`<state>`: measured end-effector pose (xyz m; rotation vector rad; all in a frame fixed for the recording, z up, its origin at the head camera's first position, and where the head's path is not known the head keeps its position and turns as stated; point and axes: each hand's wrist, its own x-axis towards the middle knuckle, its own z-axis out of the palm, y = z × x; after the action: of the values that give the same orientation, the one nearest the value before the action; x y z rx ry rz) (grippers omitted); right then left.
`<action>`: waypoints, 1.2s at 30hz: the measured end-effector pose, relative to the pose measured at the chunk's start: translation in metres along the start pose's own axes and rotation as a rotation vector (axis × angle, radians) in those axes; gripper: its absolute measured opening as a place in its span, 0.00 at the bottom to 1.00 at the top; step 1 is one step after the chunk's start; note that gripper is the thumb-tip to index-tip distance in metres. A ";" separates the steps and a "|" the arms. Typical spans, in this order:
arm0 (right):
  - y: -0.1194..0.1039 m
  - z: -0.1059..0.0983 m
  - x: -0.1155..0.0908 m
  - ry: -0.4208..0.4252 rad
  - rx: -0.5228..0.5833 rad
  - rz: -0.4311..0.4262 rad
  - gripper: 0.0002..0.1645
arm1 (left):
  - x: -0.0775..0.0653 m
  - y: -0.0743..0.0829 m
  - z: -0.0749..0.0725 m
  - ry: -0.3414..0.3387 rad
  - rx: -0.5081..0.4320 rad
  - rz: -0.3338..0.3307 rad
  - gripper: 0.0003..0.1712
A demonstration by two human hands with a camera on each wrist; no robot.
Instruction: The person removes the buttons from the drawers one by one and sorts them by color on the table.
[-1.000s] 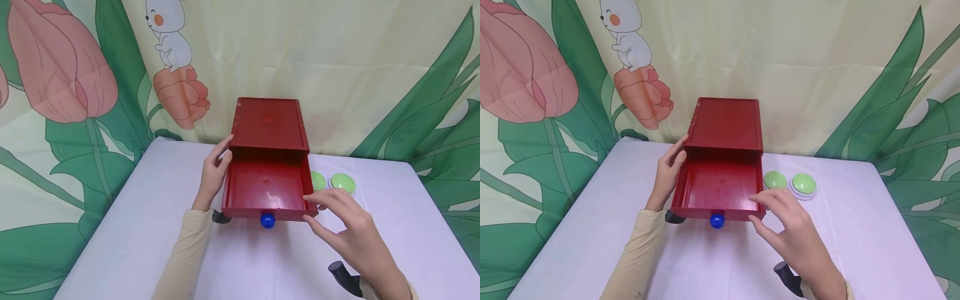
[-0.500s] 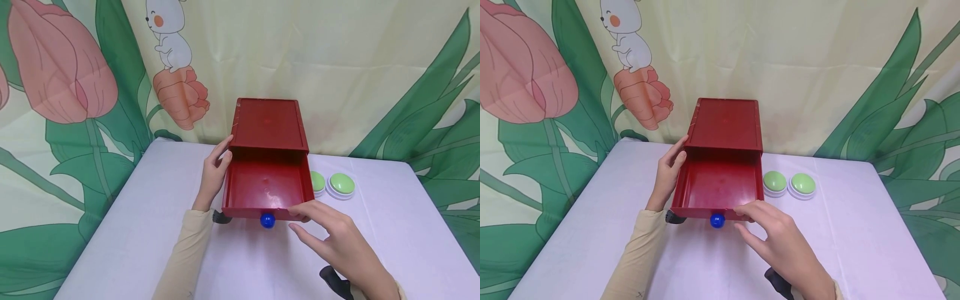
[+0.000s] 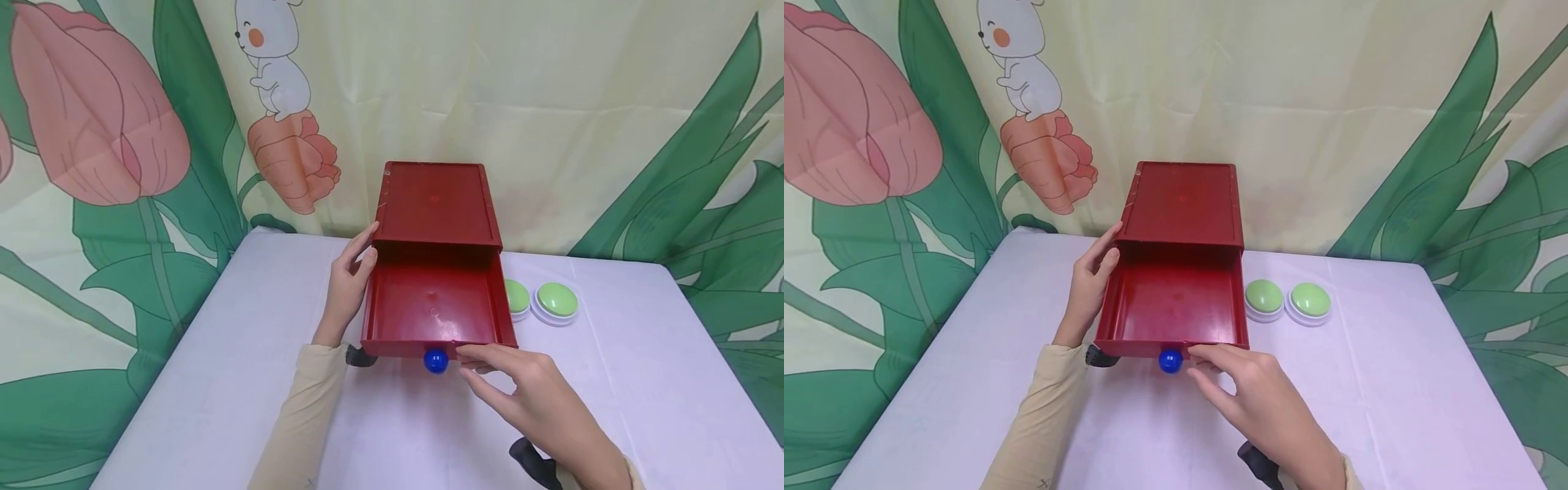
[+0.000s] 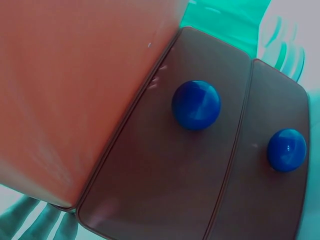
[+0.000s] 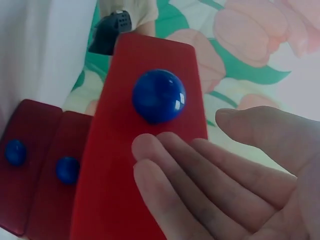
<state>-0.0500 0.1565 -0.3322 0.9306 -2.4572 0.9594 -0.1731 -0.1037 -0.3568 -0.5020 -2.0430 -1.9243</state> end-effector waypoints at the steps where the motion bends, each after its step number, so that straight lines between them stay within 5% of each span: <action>1: 0.000 0.001 0.000 -0.007 0.002 0.018 0.19 | 0.000 0.000 0.000 0.000 0.000 0.000 0.27; 8: -0.002 0.013 0.003 -0.076 0.016 0.239 0.11 | 0.000 0.001 0.000 -0.001 0.011 -0.009 0.27; 19: -0.001 0.027 0.012 -0.174 0.079 0.462 0.09 | 0.003 0.001 -0.001 0.002 0.002 -0.003 0.27; 27: 0.000 0.040 0.013 -0.228 0.131 0.540 0.21 | 0.001 0.000 0.000 0.000 -0.009 -0.008 0.28; 36: 0.000 0.042 0.013 -0.221 0.256 0.567 0.21 | 0.000 0.000 0.001 -0.002 -0.005 -0.015 0.27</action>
<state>-0.0628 0.1214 -0.3553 0.4181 -2.9088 1.4467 -0.1734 -0.1029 -0.3565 -0.4912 -2.0493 -1.9381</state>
